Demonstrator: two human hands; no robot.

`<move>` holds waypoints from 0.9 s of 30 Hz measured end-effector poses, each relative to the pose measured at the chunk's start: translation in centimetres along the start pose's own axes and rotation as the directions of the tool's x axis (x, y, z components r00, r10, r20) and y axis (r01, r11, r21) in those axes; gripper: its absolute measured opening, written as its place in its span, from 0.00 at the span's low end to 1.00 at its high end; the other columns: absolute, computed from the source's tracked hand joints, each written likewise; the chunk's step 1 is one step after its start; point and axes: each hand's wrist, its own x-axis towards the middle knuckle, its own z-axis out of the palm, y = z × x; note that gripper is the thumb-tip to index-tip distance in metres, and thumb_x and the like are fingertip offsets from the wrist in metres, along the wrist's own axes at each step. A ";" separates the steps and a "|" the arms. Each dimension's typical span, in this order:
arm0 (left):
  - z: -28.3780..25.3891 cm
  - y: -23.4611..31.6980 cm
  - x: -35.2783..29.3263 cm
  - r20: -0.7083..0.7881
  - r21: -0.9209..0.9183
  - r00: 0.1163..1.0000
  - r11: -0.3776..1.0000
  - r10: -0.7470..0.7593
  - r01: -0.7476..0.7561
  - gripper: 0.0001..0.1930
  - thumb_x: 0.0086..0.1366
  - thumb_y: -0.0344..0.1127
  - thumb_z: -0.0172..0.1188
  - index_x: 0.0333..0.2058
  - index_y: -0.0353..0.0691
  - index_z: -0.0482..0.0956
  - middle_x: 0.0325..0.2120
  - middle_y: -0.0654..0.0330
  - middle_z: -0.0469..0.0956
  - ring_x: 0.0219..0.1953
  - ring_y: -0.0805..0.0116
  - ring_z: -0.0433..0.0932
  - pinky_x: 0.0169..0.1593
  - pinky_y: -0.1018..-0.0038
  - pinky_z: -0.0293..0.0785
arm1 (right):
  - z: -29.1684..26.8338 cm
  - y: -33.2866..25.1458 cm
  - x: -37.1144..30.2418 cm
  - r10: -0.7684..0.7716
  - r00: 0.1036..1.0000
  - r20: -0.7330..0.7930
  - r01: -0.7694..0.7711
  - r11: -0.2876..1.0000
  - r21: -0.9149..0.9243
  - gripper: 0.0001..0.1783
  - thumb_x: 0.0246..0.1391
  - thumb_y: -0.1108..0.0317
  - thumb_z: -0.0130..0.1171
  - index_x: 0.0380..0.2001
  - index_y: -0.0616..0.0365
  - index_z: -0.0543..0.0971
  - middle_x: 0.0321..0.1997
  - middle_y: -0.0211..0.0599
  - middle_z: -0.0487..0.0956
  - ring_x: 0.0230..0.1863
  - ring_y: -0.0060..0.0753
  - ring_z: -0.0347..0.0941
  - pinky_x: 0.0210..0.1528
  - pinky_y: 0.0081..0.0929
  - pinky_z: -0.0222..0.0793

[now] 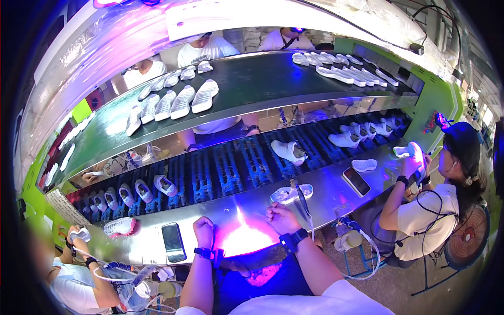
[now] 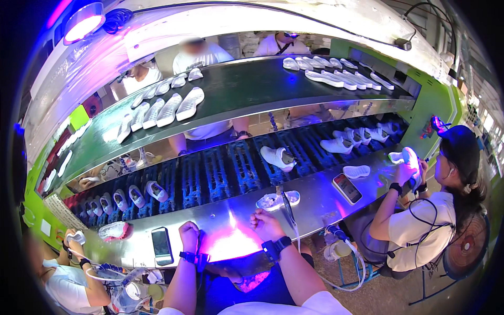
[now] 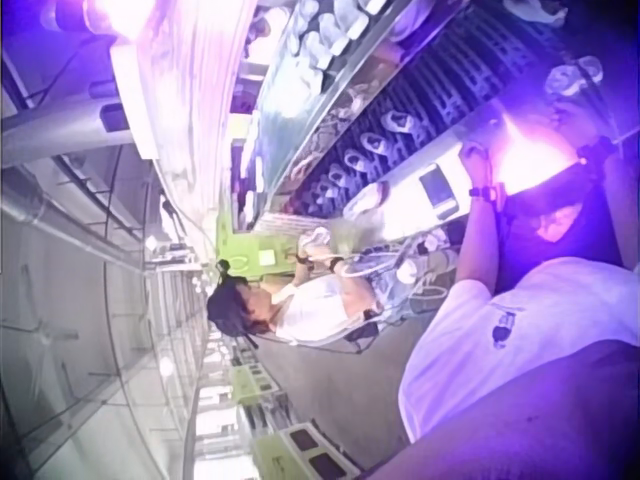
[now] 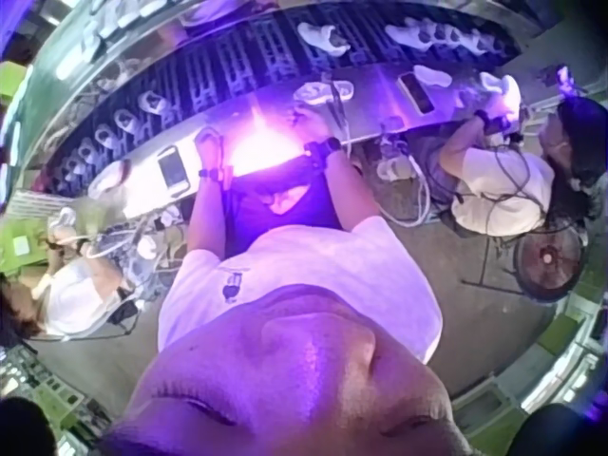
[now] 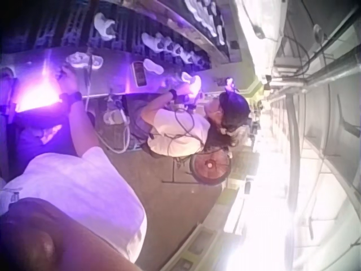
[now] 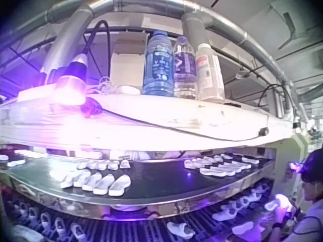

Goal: The recorder uses a brush to apply glue to the edges of shoe uppers on a manufacturing conveyor line.

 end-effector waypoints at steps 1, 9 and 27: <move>0.2 0.0 0.0 -0.002 0.001 1.000 1.000 0.010 -0.010 0.16 0.47 0.10 0.39 0.17 0.37 0.72 0.14 0.65 0.69 0.16 0.81 0.63 0.21 0.81 0.54 | -0.2 0.0 0.0 -0.003 1.000 0.023 0.003 1.000 0.005 0.07 0.60 0.75 0.53 0.41 0.53 0.71 0.34 0.36 0.73 0.36 0.32 0.69 0.41 0.31 0.64; 0.4 -0.1 0.1 0.027 0.006 0.999 0.999 0.041 -0.041 0.15 0.48 0.12 0.40 0.17 0.38 0.72 0.14 0.65 0.69 0.15 0.79 0.62 0.20 0.80 0.55 | 0.2 -0.4 -0.2 -0.003 1.000 0.024 0.002 1.000 0.006 0.07 0.60 0.75 0.53 0.40 0.54 0.70 0.35 0.38 0.73 0.36 0.32 0.68 0.41 0.31 0.66; 0.4 -0.5 0.5 0.012 0.003 1.000 1.000 0.011 -0.011 0.15 0.47 0.12 0.41 0.17 0.38 0.73 0.14 0.65 0.70 0.16 0.80 0.63 0.21 0.81 0.55 | -0.3 0.2 0.3 -0.024 1.000 0.004 0.024 0.999 -0.034 0.07 0.59 0.75 0.53 0.40 0.52 0.72 0.35 0.38 0.74 0.35 0.32 0.68 0.40 0.31 0.64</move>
